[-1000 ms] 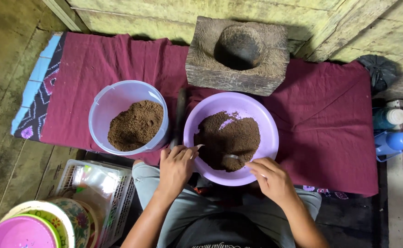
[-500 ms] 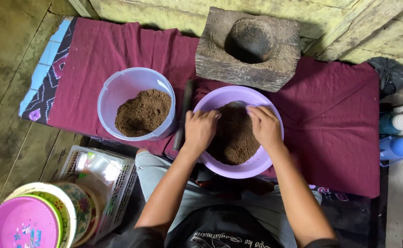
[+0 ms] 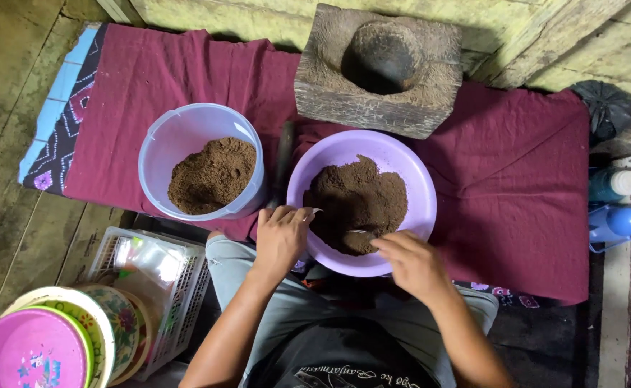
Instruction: Transferring and mixing brown powder between a bowl and a stone mortar using a spoon.
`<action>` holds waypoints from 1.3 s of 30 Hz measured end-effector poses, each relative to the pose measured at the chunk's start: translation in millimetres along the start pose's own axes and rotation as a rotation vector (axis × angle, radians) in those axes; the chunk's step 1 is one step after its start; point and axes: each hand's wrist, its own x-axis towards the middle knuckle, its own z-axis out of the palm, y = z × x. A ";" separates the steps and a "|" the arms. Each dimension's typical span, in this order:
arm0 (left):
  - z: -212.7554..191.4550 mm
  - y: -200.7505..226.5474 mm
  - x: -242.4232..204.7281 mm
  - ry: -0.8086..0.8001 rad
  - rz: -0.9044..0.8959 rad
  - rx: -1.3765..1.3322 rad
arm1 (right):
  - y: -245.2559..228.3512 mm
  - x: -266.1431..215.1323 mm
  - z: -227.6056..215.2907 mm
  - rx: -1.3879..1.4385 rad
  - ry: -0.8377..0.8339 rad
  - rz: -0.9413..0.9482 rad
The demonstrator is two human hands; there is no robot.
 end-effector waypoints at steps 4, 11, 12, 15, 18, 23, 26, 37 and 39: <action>12.6 21.8 17.3 0.017 0.018 -0.046 | 14.5 8.4 21.8 0.068 -0.031 -0.016; 73.8 52.2 76.6 0.050 0.167 -0.015 | 54.1 7.2 -9.2 -0.321 0.241 0.030; 79.2 57.0 87.4 0.049 0.203 -0.004 | 55.3 9.4 -15.0 -0.390 0.307 0.031; 108.4 62.5 118.3 0.010 0.283 -0.046 | 65.6 15.0 -4.1 -0.485 0.362 0.002; 123.5 57.9 136.2 0.030 0.345 -0.012 | 55.3 22.3 15.2 -0.464 0.318 -0.027; 82.6 28.8 110.1 -0.015 0.350 0.068 | 27.8 11.6 -10.1 -0.501 0.277 -0.022; 83.3 10.8 94.7 -0.071 0.315 0.070 | 35.7 -4.9 -10.0 -0.508 0.249 0.013; 59.2 -2.8 68.0 0.020 0.201 0.075 | -3.0 -10.0 7.2 -0.268 0.253 0.005; 49.1 -6.6 52.7 0.030 0.151 0.085 | -13.2 -10.1 -0.1 -0.170 0.225 0.003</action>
